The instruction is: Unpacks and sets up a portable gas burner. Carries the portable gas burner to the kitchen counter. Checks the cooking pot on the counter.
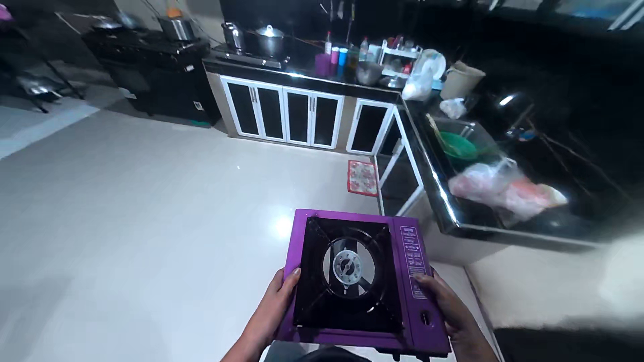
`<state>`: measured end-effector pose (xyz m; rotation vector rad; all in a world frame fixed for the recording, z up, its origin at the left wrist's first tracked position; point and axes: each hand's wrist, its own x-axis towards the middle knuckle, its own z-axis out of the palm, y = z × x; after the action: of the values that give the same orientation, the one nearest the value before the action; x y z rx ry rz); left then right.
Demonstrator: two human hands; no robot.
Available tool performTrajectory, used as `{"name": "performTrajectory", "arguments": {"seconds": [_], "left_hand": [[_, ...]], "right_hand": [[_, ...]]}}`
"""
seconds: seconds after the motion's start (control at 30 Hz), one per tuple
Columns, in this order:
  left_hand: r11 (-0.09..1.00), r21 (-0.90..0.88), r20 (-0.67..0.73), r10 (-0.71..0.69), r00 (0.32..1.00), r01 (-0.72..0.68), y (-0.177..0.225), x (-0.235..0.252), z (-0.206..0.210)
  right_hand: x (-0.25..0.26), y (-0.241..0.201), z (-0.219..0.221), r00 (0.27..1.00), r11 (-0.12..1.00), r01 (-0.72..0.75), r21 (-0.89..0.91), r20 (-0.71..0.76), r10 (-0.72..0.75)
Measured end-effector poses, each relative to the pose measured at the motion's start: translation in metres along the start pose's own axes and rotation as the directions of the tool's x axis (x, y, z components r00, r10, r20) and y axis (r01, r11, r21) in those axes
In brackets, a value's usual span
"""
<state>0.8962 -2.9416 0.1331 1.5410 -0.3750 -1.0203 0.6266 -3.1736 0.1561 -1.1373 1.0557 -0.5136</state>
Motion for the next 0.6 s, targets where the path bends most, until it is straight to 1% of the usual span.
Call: {"name": "performTrajectory", "arguments": {"seconds": [0.07,0.17,0.27,0.37,0.43,0.53,0.6], "left_hand": [[0.999,-0.039,-0.037,0.025,0.999,-0.027,0.024,0.04,-0.008],[0.995,-0.089,-0.143,0.019,0.99,-0.032,0.052,0.104,-0.022],[0.995,-0.101,-0.212,-0.004,0.977,-0.018,0.081,0.182,-0.039],[0.995,-0.095,-0.201,-0.001,0.98,-0.018,0.112,0.272,-0.058],[0.997,-0.079,-0.183,-0.008,0.983,-0.007,0.143,0.336,-0.067],[0.997,-0.061,-0.129,-0.046,0.991,0.038,0.187,0.425,-0.071],[0.996,-0.073,-0.085,-0.062,0.994,0.055,0.216,0.481,-0.066]], "right_hand": [[0.062,-0.031,0.021,0.997,1.0,-0.013,-0.003,0.072,0.014],[0.153,-0.066,0.06,0.978,1.0,-0.027,-0.004,0.207,0.027],[0.242,-0.094,0.1,0.964,1.0,-0.028,0.008,0.266,0.025],[0.322,-0.123,0.138,0.973,1.0,-0.026,-0.007,0.23,0.027],[0.373,-0.154,0.159,0.981,0.999,-0.029,0.014,0.19,0.026],[0.438,-0.198,0.176,0.99,0.998,-0.032,0.056,0.14,0.024],[0.478,-0.226,0.18,0.994,0.998,-0.019,0.065,0.106,0.012]]}}
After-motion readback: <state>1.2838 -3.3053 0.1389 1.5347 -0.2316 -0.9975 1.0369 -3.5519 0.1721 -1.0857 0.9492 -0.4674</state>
